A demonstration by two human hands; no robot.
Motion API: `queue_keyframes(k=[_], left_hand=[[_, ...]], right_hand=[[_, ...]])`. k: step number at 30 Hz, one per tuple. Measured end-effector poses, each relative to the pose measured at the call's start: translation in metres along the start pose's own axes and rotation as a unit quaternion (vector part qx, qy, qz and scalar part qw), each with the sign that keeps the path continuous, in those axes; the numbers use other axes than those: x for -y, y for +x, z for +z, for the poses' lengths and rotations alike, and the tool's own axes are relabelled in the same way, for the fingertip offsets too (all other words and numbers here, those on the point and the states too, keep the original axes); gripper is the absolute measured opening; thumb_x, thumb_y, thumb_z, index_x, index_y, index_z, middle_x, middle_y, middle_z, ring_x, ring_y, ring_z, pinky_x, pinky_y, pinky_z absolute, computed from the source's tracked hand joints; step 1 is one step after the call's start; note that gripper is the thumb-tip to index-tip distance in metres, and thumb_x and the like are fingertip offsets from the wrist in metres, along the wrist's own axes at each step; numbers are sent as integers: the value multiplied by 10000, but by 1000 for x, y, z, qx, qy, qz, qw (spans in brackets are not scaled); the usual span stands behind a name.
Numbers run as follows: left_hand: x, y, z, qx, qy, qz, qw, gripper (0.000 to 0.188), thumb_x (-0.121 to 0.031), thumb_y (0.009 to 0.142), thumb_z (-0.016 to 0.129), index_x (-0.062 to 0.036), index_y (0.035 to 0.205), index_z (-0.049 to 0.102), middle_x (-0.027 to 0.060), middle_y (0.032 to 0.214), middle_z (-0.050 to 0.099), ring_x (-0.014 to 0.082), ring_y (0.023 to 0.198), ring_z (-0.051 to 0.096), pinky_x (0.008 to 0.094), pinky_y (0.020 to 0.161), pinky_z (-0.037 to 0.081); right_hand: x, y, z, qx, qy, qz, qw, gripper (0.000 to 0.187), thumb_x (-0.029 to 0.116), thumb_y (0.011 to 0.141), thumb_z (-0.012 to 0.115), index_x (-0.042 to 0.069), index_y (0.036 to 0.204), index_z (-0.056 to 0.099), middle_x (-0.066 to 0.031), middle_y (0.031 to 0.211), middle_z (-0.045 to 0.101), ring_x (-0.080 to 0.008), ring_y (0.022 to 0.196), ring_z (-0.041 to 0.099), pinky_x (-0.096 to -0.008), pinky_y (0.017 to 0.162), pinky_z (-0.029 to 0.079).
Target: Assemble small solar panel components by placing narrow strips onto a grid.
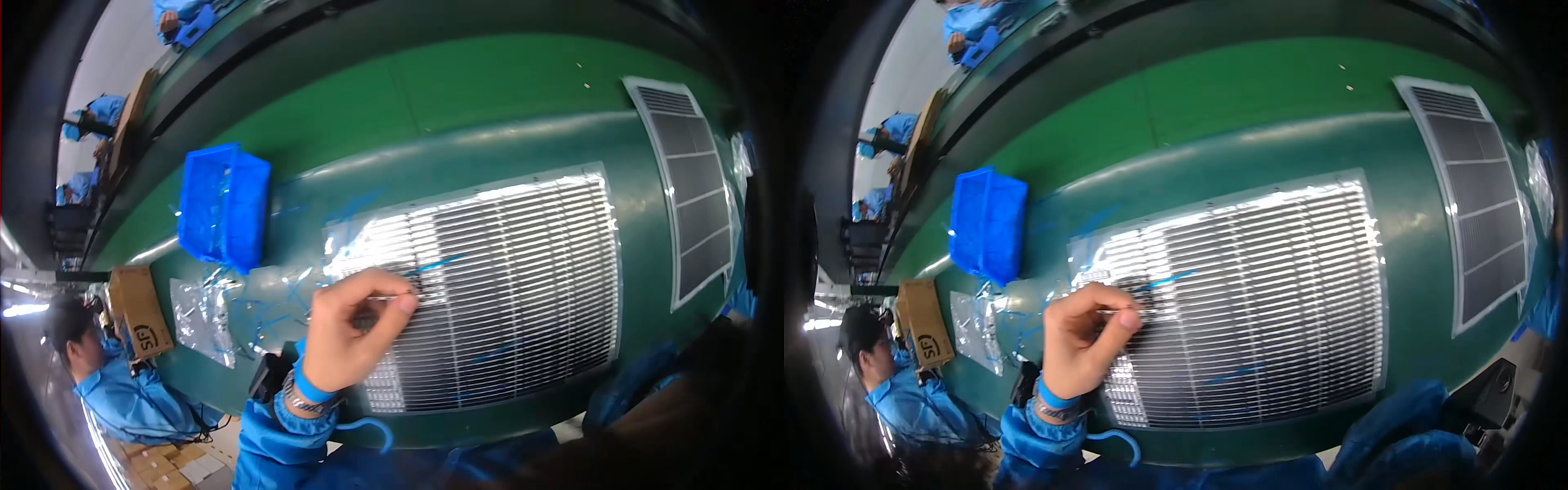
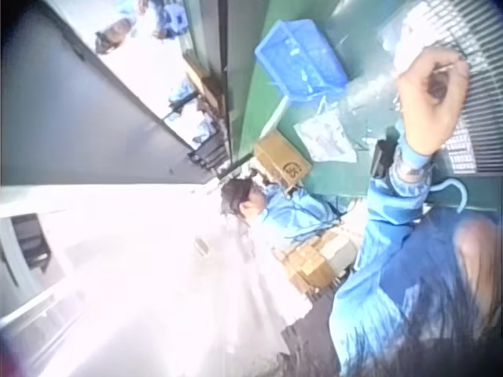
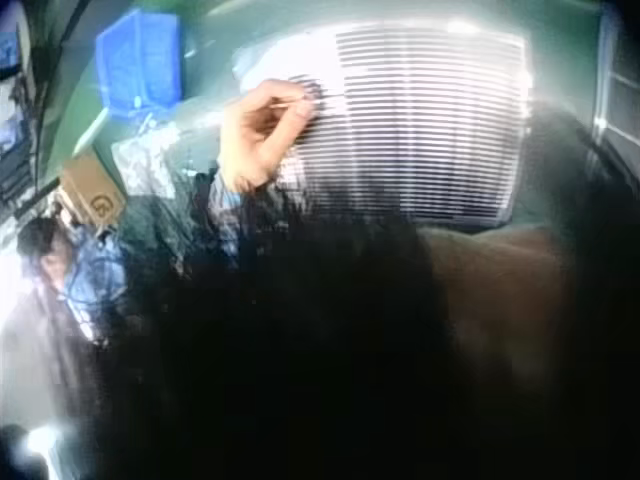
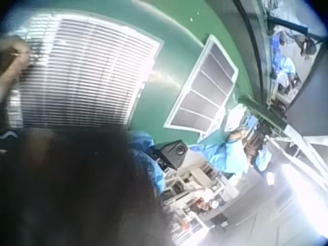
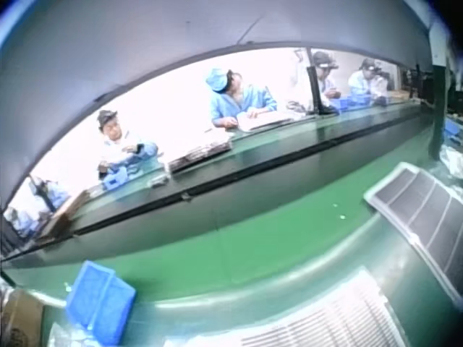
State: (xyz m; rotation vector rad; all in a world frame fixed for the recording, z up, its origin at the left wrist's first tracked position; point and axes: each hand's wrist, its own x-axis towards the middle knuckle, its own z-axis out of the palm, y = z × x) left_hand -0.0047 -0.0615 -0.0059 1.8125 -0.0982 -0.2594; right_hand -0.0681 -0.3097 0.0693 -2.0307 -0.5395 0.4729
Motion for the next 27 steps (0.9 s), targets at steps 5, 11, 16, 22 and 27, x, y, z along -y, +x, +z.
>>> queue_keyframes(k=[5, 11, 16, 22, 27], left_hand=[[3, 1, -2, 48, 0, 5, 999, 67, -31, 983, 693, 11, 1035, 698, 46, 934, 718, 67, 856, 643, 229, 686, 533], [2, 6, -4, 46, 26, 52, 997, 92, -72, 949, 733, -7, 1009, 706, 60, 858, 718, 98, 677, 639, 241, 576, 511], [1, 4, -3, 31, 16, 74, 997, 85, -73, 950, 731, -14, 1009, 717, 66, 873, 733, 111, 691, 663, 246, 581, 527], [-5, 6, 5, 35, 23, 52, 998, 87, -84, 948, 741, -12, 996, 730, 61, 864, 736, 77, 721, 655, 245, 611, 533], [-6, -6, -7, 34, 54, 2, 998, 76, -93, 952, 744, -24, 983, 740, 23, 834, 727, 58, 704, 634, 233, 606, 508]], right_hand=[[9, -7, -1, -29, 6, 29, 999, 400, 245, 995, 631, 58, 1290, 437, -79, 1322, 510, -257, 1170, 497, -389, 1033, 343], [8, -11, 3, -107, 83, 68, 988, 382, 242, 991, 636, 63, 1261, 435, -76, 1290, 512, -252, 1142, 495, -387, 1008, 343], [-8, -14, 3, -188, 166, 85, 964, 368, 240, 988, 641, 66, 1238, 433, -74, 1264, 514, -249, 1119, 494, -386, 988, 344], [-38, -15, 10, -222, 253, 75, 939, 353, 237, 984, 646, 71, 1209, 431, -71, 1233, 516, -244, 1091, 492, -384, 964, 344], [-43, -14, 20, -230, 304, 65, 922, 341, 234, 980, 650, 74, 1186, 429, -68, 1207, 517, -241, 1068, 490, -383, 944, 344]])
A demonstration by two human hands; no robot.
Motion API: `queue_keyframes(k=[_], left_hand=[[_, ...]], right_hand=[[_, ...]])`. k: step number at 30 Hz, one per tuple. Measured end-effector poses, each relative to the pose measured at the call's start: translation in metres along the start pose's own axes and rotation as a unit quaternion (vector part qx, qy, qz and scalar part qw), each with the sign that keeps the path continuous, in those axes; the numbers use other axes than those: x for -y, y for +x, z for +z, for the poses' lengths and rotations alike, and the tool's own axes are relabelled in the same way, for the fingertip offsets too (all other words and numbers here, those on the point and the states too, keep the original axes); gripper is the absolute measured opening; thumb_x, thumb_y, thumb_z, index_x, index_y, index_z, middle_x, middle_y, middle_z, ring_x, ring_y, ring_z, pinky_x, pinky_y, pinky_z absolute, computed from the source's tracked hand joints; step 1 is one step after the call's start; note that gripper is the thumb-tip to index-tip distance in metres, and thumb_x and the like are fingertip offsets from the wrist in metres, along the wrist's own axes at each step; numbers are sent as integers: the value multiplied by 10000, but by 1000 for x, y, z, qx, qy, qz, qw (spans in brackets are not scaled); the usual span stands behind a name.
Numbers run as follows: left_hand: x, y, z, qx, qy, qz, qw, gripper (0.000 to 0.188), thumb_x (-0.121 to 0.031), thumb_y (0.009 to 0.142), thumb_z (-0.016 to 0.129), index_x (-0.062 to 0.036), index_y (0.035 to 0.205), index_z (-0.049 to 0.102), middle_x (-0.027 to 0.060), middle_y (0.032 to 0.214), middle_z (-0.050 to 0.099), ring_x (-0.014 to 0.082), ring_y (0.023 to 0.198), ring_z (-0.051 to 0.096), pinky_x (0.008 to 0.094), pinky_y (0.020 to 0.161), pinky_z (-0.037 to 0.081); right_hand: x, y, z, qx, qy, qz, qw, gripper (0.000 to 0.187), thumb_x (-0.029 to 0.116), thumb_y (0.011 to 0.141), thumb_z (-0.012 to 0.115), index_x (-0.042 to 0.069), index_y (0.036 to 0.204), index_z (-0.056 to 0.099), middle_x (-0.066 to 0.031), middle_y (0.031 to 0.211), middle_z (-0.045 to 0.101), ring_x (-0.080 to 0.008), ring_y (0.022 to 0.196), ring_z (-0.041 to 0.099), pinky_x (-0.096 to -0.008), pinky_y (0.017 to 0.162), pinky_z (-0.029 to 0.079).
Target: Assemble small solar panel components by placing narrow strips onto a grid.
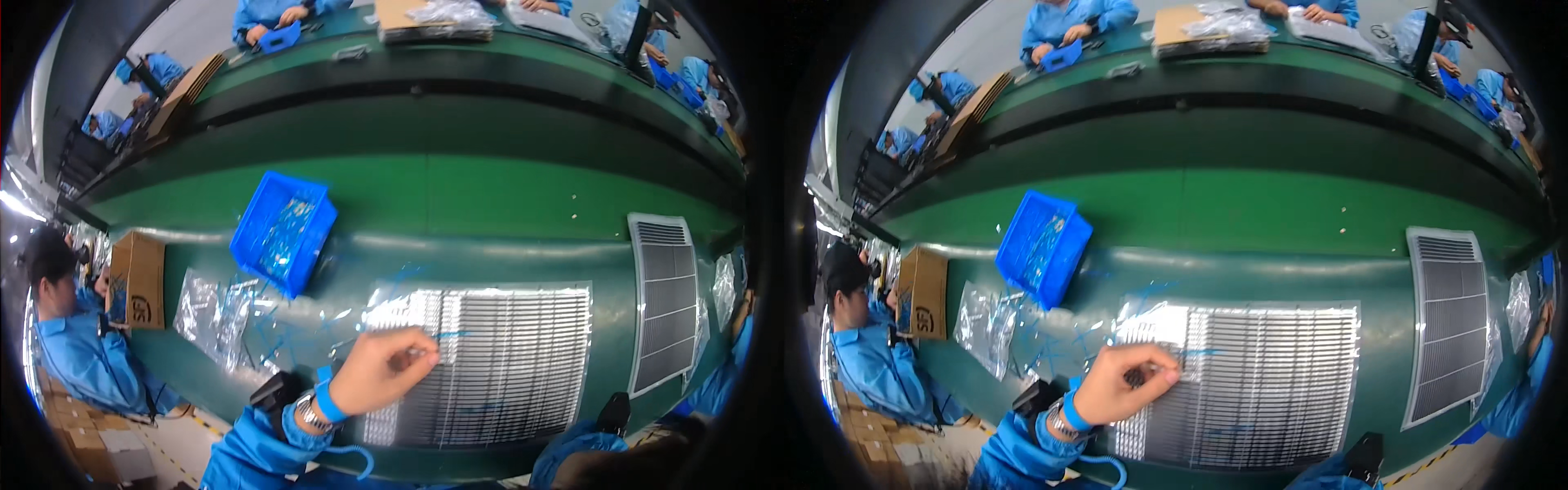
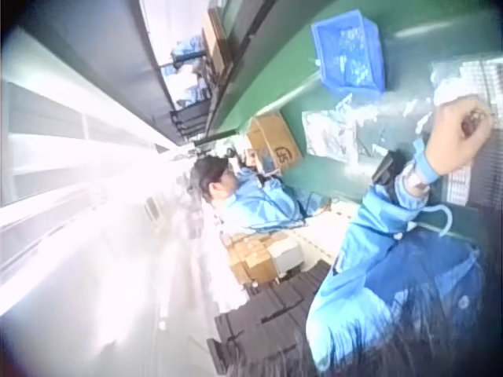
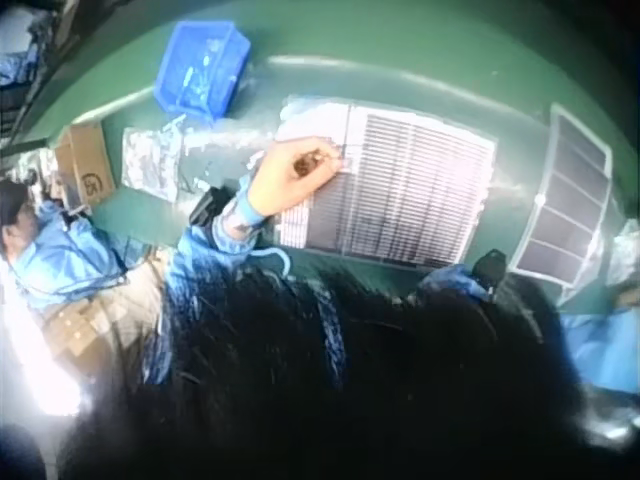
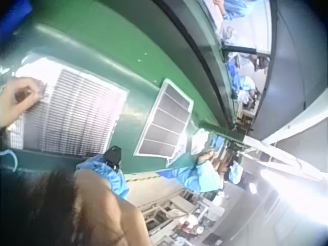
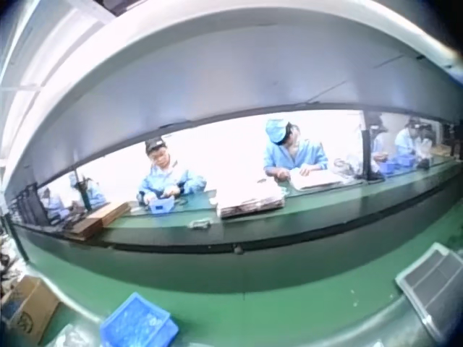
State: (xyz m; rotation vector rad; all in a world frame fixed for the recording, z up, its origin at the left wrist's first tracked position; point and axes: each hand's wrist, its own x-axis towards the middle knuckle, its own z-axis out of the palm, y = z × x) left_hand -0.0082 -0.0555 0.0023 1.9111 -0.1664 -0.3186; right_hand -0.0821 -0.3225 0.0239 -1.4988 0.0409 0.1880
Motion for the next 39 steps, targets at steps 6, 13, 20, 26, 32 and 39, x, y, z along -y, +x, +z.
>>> queue_keyframes(k=[6, 13, 20, 26, 32, 39], left_hand=[[1, 2, -1, -1, 8, 5, 1000, 105, -87, 939, 766, 7, 978, 741, 62, 865, 756, 68, 744, 672, 221, 664, 535], [0, 3, 2, 7, 1, -15, 1000, 84, -63, 941, 752, 9, 984, 740, 72, 883, 754, 89, 779, 692, 237, 698, 556], [-10, 7, -5, 14, 24, 3, 1000, 94, -90, 956, 738, 0, 981, 743, 67, 873, 750, 87, 755, 669, 238, 670, 543], [2, -5, -7, 0, -6, -9, 1000, 63, -73, 939, 754, -23, 977, 749, 53, 857, 745, 74, 735, 650, 224, 620, 511], [-6, 19, 4, 4, -1, 25, 1000, 74, -81, 935, 761, -16, 962, 739, 55, 845, 733, 92, 689, 653, 239, 618, 521], [-6, 2, 8, 4, -21, 18, 1000, 84, -99, 939, 760, -18, 949, 739, 54, 833, 728, 95, 669, 650, 238, 597, 518]], right_hand=[[-8, -6, -6, -15, 30, 5, 999, 328, 231, 976, 655, 79, 1157, 427, -65, 1175, 520, -237, 1041, 488, -381, 919, 345], [-12, -10, -8, -29, 48, 10, 998, 316, 228, 972, 661, 84, 1124, 425, -62, 1139, 522, -232, 1008, 485, -379, 891, 345], [-6, -9, 0, -28, 58, 15, 998, 306, 224, 967, 667, 89, 1091, 422, -59, 1102, 525, -227, 976, 483, -376, 863, 346], [-17, -3, 6, -7, 77, 13, 997, 300, 221, 963, 672, 93, 1062, 420, -56, 1071, 527, -222, 948, 481, -375, 838, 346], [-10, 4, 0, -16, 74, -7, 997, 296, 218, 959, 677, 98, 1034, 418, -53, 1040, 529, -218, 921, 479, -373, 814, 347], [-9, -11, 8, -14, 83, 13, 996, 294, 215, 955, 683, 103, 1001, 415, -49, 1003, 531, -213, 888, 476, -371, 786, 347]])
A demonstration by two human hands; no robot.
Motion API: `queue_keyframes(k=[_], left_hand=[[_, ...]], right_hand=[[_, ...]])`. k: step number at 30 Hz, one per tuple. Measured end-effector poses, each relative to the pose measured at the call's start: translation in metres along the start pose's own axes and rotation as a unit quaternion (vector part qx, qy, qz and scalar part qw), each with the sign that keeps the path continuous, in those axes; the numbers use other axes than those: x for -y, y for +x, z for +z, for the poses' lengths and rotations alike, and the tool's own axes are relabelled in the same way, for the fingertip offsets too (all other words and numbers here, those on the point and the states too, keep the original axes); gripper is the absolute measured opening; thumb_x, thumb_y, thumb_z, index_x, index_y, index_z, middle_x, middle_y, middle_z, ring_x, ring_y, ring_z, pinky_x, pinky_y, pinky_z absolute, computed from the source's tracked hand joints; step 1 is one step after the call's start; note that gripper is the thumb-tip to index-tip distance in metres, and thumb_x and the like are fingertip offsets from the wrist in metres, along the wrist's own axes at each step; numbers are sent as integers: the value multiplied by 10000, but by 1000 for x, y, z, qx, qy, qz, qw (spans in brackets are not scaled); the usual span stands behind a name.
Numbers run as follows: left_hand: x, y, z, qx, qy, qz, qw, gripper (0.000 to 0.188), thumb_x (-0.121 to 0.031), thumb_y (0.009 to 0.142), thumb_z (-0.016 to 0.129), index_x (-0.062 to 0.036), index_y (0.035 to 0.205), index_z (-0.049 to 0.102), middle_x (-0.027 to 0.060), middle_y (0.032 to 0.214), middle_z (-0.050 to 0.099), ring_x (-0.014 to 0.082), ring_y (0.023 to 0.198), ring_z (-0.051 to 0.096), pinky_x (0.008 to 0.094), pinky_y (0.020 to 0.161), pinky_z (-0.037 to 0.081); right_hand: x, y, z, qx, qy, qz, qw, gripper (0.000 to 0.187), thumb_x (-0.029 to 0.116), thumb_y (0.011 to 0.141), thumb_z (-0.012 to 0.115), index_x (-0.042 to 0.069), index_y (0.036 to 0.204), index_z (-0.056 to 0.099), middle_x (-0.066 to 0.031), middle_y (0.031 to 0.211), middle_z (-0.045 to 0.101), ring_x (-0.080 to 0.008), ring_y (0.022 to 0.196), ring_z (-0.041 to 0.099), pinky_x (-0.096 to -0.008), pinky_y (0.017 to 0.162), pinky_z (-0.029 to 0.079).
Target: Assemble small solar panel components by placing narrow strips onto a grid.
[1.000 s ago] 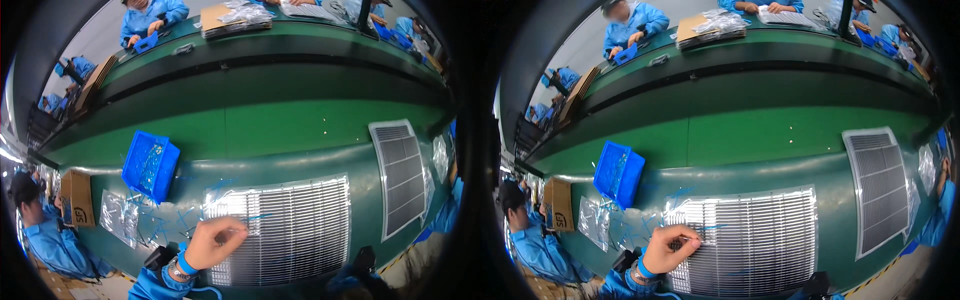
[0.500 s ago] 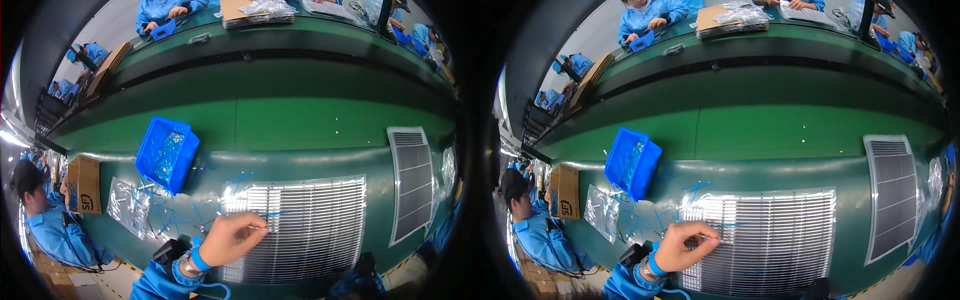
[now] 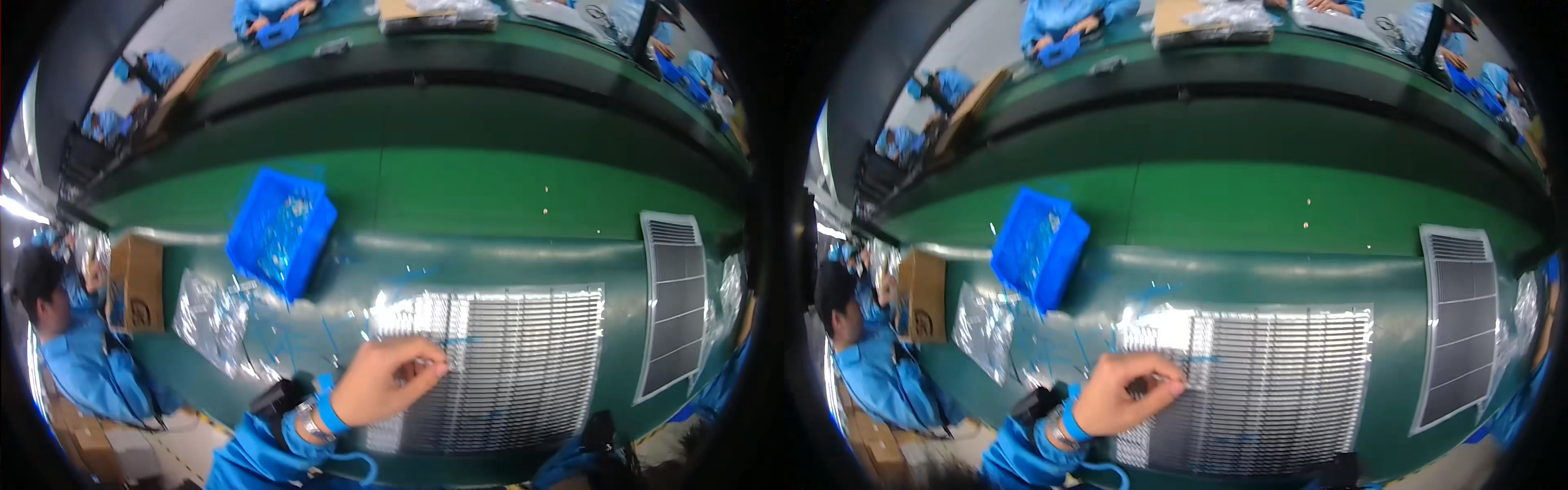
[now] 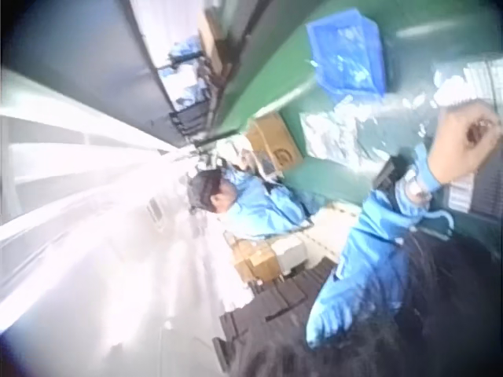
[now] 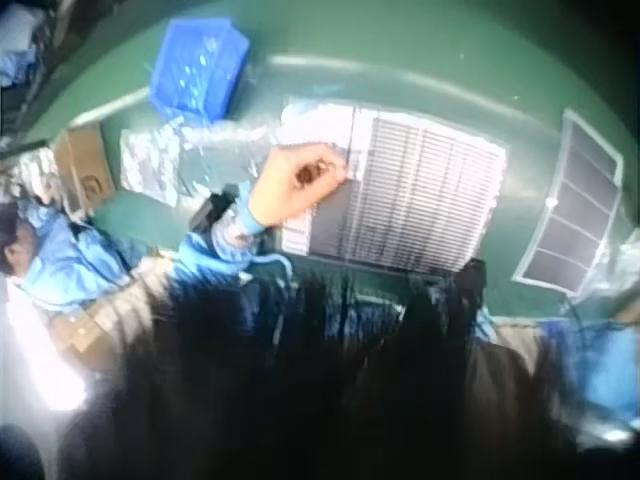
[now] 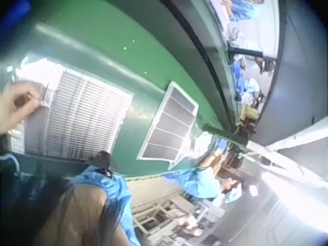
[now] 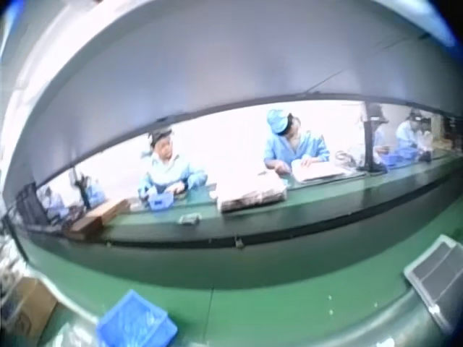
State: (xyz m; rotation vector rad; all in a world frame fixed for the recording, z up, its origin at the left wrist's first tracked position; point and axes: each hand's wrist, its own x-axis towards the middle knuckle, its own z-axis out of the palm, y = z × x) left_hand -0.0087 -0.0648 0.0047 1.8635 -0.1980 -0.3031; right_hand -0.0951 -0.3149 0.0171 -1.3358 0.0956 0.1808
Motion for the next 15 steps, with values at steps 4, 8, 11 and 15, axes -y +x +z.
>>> queue_keyframes(k=[4, 8, 11, 15], left_hand=[[3, 12, -10, -1, 20, 19, 1000, 71, -81, 937, 755, -18, 963, 733, 58, 852, 731, 80, 695, 650, 235, 595, 518], [9, -1, -5, -19, 18, 15, 1000, 62, -71, 939, 748, -18, 967, 733, 50, 848, 732, 83, 688, 654, 233, 588, 516], [5, 8, -7, 7, -2, 18, 1000, 63, -71, 936, 752, -20, 967, 733, 45, 856, 736, 90, 694, 666, 233, 583, 522], [4, 4, 3, -7, -5, 29, 1000, 65, -67, 932, 754, -24, 973, 730, 53, 842, 730, 112, 697, 680, 246, 589, 539]], right_hand=[[-8, 19, 4, 4, 8, -26, 1000, 294, 213, 952, 686, 106, 982, 414, -48, 982, 533, -210, 870, 475, -369, 770, 348], [-9, 7, 2, 21, 20, 1, 1000, 296, 211, 949, 690, 108, 963, 412, -46, 961, 534, -207, 852, 474, -368, 753, 348], [-3, 9, 6, 2, 7, -11, 1000, 298, 209, 947, 692, 111, 948, 411, -44, 946, 535, -205, 838, 473, -367, 741, 348], [1, 7, 1, 10, 6, -5, 1000, 301, 207, 945, 696, 114, 929, 410, -42, 925, 537, -202, 819, 471, -366, 725, 349]])
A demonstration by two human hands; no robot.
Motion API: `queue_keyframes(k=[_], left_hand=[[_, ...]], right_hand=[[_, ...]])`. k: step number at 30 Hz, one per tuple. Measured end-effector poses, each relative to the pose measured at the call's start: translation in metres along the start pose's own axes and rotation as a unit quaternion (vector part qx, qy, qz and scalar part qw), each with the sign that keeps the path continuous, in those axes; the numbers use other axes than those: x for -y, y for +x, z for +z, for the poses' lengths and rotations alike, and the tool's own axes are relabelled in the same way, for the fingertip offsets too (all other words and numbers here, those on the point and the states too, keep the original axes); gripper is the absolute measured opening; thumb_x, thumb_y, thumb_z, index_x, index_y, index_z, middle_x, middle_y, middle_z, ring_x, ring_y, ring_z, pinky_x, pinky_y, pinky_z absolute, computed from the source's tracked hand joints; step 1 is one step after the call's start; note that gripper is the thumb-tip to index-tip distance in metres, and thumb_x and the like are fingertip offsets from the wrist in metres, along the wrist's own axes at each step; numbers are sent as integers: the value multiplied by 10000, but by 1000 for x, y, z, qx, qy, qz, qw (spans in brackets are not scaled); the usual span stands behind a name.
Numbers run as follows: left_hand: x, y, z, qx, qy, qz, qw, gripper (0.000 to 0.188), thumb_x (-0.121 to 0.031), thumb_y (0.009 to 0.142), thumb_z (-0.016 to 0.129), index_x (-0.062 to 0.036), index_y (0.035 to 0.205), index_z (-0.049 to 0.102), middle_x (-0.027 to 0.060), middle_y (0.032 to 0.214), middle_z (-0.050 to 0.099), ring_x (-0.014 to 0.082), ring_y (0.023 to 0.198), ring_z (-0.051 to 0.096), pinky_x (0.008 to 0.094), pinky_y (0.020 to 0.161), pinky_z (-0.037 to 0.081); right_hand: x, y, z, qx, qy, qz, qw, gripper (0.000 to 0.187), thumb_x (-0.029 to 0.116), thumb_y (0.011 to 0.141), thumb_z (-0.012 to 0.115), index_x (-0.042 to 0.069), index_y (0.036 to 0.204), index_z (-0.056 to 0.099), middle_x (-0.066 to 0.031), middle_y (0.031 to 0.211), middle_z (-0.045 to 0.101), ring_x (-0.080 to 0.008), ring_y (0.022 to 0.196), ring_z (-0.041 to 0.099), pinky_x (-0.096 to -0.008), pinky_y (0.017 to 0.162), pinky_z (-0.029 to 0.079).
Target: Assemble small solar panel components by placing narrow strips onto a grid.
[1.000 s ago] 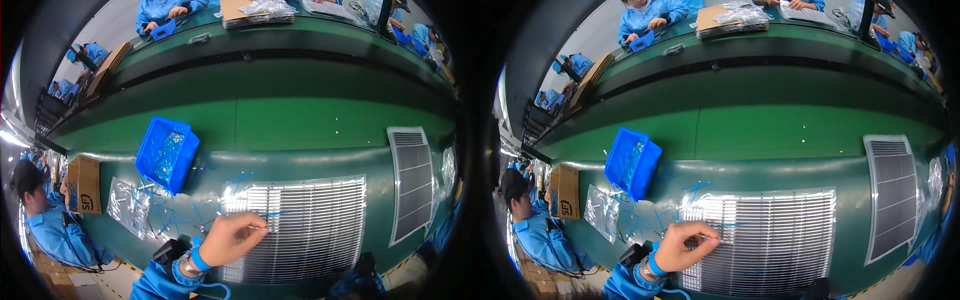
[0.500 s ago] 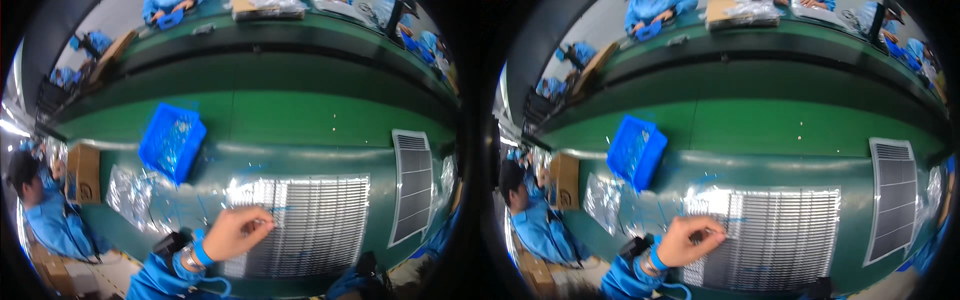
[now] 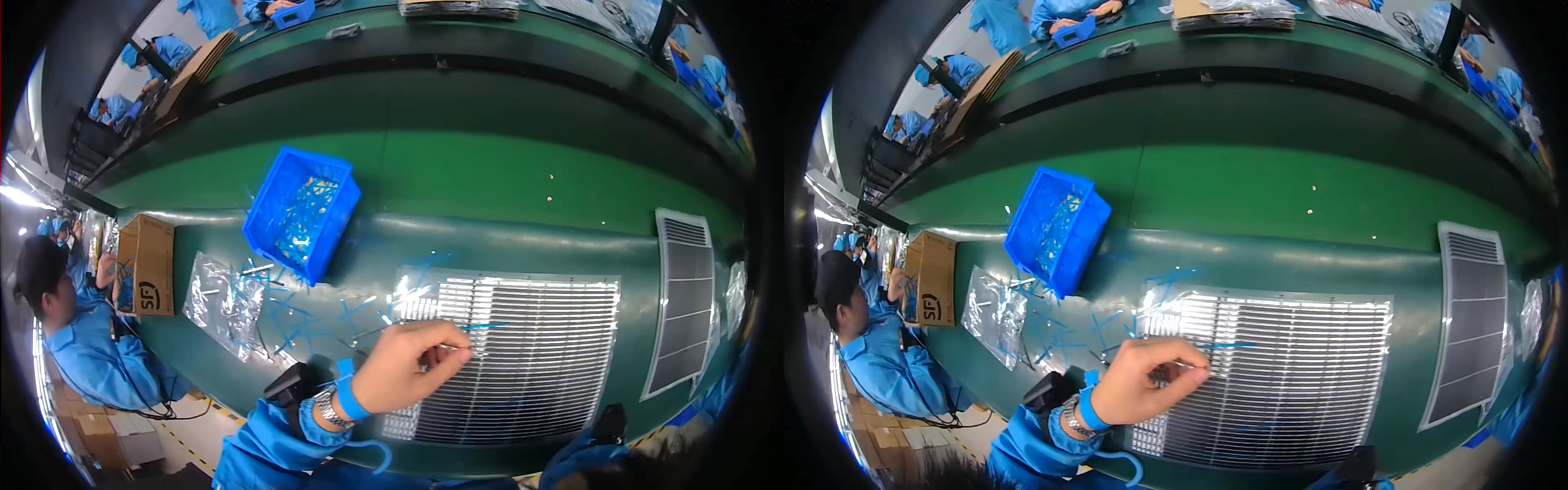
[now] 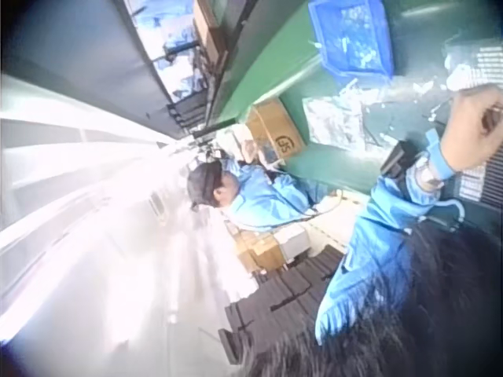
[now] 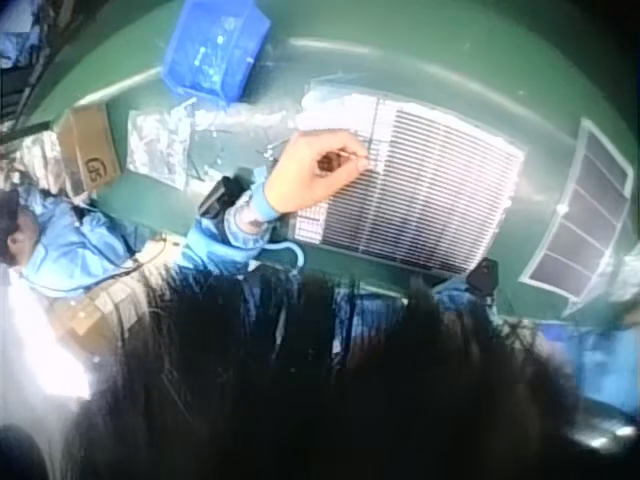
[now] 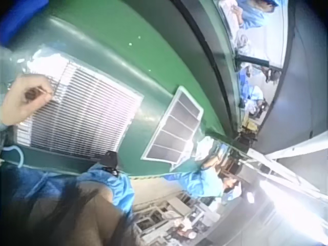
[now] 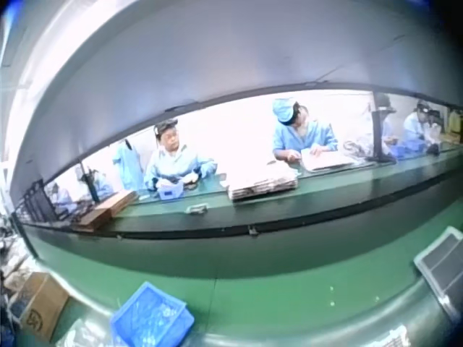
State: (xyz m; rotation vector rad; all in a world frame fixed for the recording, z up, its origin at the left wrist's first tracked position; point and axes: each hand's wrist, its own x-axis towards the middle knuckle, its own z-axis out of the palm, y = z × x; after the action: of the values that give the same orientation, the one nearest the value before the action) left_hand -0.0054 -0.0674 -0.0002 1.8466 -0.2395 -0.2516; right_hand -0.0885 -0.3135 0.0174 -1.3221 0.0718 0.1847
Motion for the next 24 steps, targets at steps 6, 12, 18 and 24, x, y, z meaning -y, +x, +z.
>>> queue_keyframes(k=[6, 12, 18, 24], left_hand=[[3, 3, -10, 9, -6, 1, 1000, 55, -68, 939, 744, -28, 969, 720, 54, 839, 723, 112, 681, 672, 256, 590, 539], [1, 4, -10, 7, 5, 11, 1000, 58, -77, 940, 746, -28, 957, 719, 51, 832, 717, 101, 670, 660, 247, 576, 526], [0, -4, -7, 5, 1, 3, 1000, 66, -71, 928, 753, -26, 964, 722, 48, 827, 716, 96, 658, 654, 253, 566, 523], [10, -3, -7, -3, -7, 19, 1000, 56, -69, 929, 749, -36, 967, 726, 54, 822, 715, 119, 645, 657, 255, 563, 531]], right_hand=[[-6, 5, 10, -6, 3, -8, 1000, 308, 204, 941, 701, 118, 901, 408, -39, 893, 539, -198, 792, 469, -364, 701, 349], [-6, 5, 11, 3, 15, -11, 1000, 317, 201, 937, 706, 122, 872, 405, -37, 862, 541, -194, 764, 467, -362, 677, 350], [-5, 2, 7, 13, 17, -6, 1000, 328, 199, 933, 711, 127, 844, 403, -34, 831, 543, -189, 736, 465, -361, 652, 350], [-6, 1, 8, 28, 30, -11, 999, 341, 196, 929, 716, 131, 816, 401, -31, 799, 545, -185, 709, 463, -359, 628, 350]])
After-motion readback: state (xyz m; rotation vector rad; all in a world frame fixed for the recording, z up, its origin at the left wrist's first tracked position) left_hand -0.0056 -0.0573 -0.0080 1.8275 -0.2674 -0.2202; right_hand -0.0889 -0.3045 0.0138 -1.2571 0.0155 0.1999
